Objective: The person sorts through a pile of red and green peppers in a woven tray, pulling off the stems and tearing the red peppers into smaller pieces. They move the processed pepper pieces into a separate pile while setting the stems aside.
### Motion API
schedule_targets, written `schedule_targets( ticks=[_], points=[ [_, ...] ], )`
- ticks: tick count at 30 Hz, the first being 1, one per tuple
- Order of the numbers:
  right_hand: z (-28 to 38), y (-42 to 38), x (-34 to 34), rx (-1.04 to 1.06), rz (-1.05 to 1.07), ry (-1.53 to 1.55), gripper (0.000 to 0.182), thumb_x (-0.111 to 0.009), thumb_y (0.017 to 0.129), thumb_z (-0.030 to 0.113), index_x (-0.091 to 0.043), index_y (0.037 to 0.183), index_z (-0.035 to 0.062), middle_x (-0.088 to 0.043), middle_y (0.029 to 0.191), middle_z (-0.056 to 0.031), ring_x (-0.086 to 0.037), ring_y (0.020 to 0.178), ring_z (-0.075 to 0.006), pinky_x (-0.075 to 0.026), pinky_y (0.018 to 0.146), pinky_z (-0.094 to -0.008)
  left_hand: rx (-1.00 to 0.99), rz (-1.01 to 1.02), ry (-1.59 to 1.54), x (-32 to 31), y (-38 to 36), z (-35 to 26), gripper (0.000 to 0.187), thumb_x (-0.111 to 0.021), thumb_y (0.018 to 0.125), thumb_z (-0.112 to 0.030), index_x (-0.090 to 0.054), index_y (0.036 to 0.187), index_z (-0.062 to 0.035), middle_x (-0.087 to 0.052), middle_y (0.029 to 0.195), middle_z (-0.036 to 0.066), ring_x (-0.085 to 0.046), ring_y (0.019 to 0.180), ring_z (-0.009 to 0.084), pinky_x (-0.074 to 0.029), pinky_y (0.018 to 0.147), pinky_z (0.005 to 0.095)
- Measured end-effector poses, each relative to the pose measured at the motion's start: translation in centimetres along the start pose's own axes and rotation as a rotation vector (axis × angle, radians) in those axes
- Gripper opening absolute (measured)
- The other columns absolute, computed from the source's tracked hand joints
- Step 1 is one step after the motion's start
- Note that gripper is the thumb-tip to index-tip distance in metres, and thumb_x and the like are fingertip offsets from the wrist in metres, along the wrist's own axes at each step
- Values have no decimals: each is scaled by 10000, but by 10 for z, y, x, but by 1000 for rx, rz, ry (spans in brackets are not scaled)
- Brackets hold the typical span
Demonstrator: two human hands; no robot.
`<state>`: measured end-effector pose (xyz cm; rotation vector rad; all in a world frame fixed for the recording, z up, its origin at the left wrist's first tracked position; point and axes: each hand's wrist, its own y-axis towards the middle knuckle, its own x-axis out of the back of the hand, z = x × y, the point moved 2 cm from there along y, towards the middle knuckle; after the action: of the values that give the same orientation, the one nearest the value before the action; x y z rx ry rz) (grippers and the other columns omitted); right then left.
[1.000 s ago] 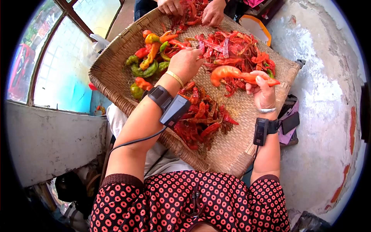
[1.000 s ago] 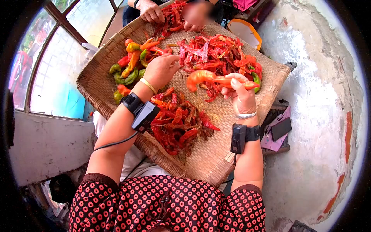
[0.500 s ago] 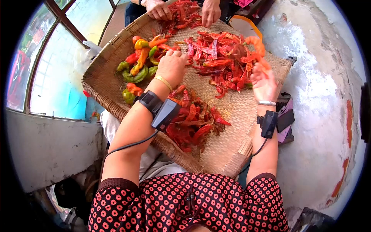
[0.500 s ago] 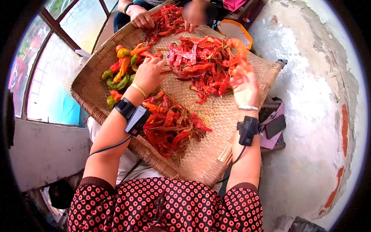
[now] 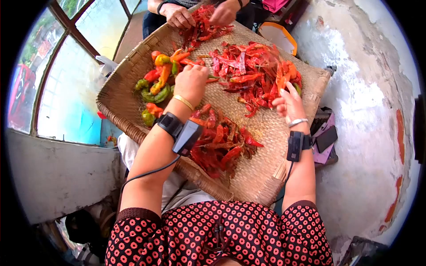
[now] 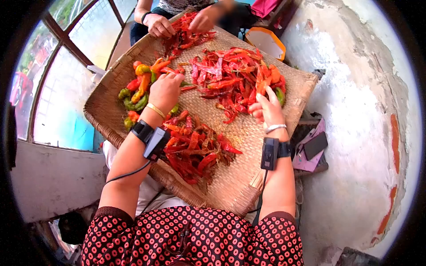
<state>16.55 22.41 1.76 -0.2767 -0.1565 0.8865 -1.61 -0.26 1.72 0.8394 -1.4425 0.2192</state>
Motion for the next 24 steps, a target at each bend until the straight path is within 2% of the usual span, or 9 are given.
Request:
schedule_targets(
  ticks=[3, 5, 8, 11, 15, 18, 21, 23, 24],
  points=[
    [6, -10, -19, 141, 23, -121, 600, -523, 828, 185, -224, 1335, 68, -553, 580, -62, -434, 376, -69, -332, 344, -199, -50, -136, -86, 12, 1, -8, 104, -505, 708, -70, -545, 802, -89, -563, 803, 68, -549, 823, 240, -484, 644, 342],
    [8, -19, -38, 199, 103, -254, 439, -552, 808, 124, -428, 1221, 38, -545, 578, -30, -451, 416, -60, -359, 389, -199, -83, -174, -148, 25, 0, -17, 126, -515, 697, -68, -539, 818, -90, -559, 806, 59, -546, 811, 235, -481, 646, 332],
    [-8, -18, -58, 377, 247, -553, 301, -614, 750, 92, -575, 1046, 52, -566, 600, -11, -526, 505, -69, -429, 493, -213, -208, -249, -211, 32, -1, -26, 161, -527, 689, -89, -528, 850, -85, -549, 808, 46, -539, 789, 218, -472, 652, 305],
    [-9, -24, -79, 407, 298, -561, 475, -641, 713, 94, -488, 1162, 71, -595, 720, -38, -561, 626, -78, -459, 590, -232, -316, -240, -303, 39, -5, -37, 229, -578, 684, -105, -558, 912, -88, -558, 825, 43, -547, 762, 208, -470, 648, 299],
    [-13, -26, -93, 429, 317, -504, 483, -642, 711, 93, -468, 1161, 71, -602, 810, -57, -579, 697, -102, -468, 629, -247, -401, -194, -490, 40, -13, -59, 272, -613, 689, -184, -538, 928, -78, -553, 853, 52, -546, 777, 212, -465, 662, 286],
    [-5, -36, -100, 735, 247, -561, 335, -637, 721, 96, -517, 1030, 50, -601, 843, -76, -588, 766, -160, -470, 665, -265, -444, -195, -547, 39, -17, -68, 294, -633, 681, -197, -529, 923, -67, -552, 870, 58, -553, 798, 226, -470, 674, 302],
    [-21, -21, -95, 918, 219, -702, 265, -631, 734, 107, -551, 977, 37, -605, 820, -51, -582, 795, -145, -469, 659, -266, -487, -224, -635, 37, -19, -71, 321, -649, 682, -188, -528, 951, -64, -559, 859, 83, -565, 808, 250, -476, 688, 325],
    [-10, -28, -93, 754, 280, -543, 222, -617, 749, 112, -563, 944, 22, -601, 797, -42, -583, 771, -137, -469, 649, -265, -427, -117, -869, 41, -17, -69, 323, -649, 701, -189, -534, 971, -52, -564, 824, 113, -573, 788, 267, -478, 685, 330],
    [-5, -31, -94, 587, 337, -383, 187, -604, 763, 118, -575, 911, 8, -597, 774, -32, -583, 747, -130, -470, 639, -264, -342, -252, -957, 40, -14, -65, 299, -638, 724, -193, -547, 964, -40, -564, 796, 131, -573, 770, 286, -477, 681, 339]
  ],
)
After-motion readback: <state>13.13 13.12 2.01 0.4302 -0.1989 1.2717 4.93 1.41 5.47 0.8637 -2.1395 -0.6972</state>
